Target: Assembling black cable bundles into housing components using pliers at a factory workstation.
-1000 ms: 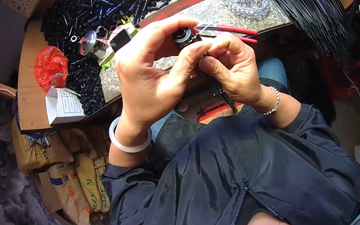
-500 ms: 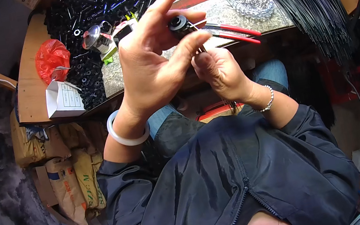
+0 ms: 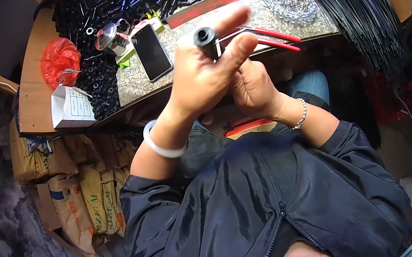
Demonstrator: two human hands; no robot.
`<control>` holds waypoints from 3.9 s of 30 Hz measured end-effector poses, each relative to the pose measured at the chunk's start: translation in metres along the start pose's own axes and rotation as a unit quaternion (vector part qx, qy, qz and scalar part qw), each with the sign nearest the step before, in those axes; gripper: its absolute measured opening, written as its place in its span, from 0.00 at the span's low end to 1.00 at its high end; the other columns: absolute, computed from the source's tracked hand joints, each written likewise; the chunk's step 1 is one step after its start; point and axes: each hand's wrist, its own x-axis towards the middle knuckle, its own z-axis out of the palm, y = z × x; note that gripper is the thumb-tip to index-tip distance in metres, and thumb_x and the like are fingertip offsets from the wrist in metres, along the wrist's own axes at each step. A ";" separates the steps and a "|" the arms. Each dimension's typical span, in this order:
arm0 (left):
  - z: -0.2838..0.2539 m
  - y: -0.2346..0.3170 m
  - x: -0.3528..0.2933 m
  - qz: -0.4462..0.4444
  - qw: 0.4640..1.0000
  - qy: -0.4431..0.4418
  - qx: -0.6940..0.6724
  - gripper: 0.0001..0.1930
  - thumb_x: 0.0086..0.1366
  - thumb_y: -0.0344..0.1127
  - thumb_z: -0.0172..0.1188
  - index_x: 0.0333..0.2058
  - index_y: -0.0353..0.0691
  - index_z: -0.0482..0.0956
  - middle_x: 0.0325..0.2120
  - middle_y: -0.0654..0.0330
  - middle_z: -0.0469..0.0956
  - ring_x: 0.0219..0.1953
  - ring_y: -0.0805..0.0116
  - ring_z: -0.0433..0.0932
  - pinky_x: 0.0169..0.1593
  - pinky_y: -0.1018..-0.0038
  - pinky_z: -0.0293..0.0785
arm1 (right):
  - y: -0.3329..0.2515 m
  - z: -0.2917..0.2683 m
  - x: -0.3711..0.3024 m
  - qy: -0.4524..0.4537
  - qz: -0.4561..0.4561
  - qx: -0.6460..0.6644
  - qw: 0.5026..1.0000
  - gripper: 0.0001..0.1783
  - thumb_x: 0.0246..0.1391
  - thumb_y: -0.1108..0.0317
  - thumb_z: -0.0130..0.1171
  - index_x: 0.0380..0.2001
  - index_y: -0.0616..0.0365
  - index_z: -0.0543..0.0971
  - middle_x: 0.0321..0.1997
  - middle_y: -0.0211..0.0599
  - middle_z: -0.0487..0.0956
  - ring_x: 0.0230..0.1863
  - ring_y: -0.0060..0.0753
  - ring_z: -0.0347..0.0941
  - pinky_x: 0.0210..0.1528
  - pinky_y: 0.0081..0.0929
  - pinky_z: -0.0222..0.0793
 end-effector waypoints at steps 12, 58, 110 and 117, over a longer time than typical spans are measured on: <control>0.019 -0.018 -0.024 -0.076 0.982 0.151 0.090 0.11 0.64 0.30 0.51 0.40 0.31 0.78 0.23 0.60 0.77 0.27 0.79 0.71 0.31 0.78 0.68 | -0.049 -0.044 0.029 0.046 -0.157 -0.319 0.934 0.19 0.45 0.62 0.64 0.40 0.56 0.75 0.45 0.39 0.73 0.46 0.43 0.65 0.51 0.37 0.57; -0.002 -0.037 -0.021 -0.094 0.968 0.234 -0.017 0.18 0.69 0.37 0.47 0.49 0.29 0.72 0.15 0.75 0.59 0.16 0.89 0.54 0.19 0.87 0.48 | -0.059 -0.106 0.013 -0.252 0.034 -0.296 0.921 0.11 0.50 0.67 0.58 0.23 0.62 0.71 0.29 0.46 0.76 0.23 0.35 0.73 0.23 0.26 0.67; 0.020 -0.034 -0.031 -0.132 0.967 0.220 -0.003 0.16 0.68 0.38 0.48 0.48 0.33 0.75 0.10 0.75 0.61 0.13 0.88 0.57 0.16 0.86 0.50 | -0.032 -0.111 -0.002 -0.350 0.195 -0.024 0.916 0.27 0.59 0.72 0.45 0.62 0.61 0.57 0.38 0.34 0.73 0.34 0.23 0.67 0.43 0.20 0.65; 0.026 -0.036 -0.030 -0.128 0.971 0.202 0.013 0.15 0.67 0.33 0.48 0.47 0.31 0.75 0.13 0.75 0.63 0.18 0.87 0.59 0.22 0.85 0.55 | -0.017 -0.099 -0.024 -0.268 0.367 0.063 0.888 0.17 0.62 0.60 0.49 0.25 0.62 0.71 0.18 0.23 0.64 0.23 0.14 0.55 0.24 0.18 0.57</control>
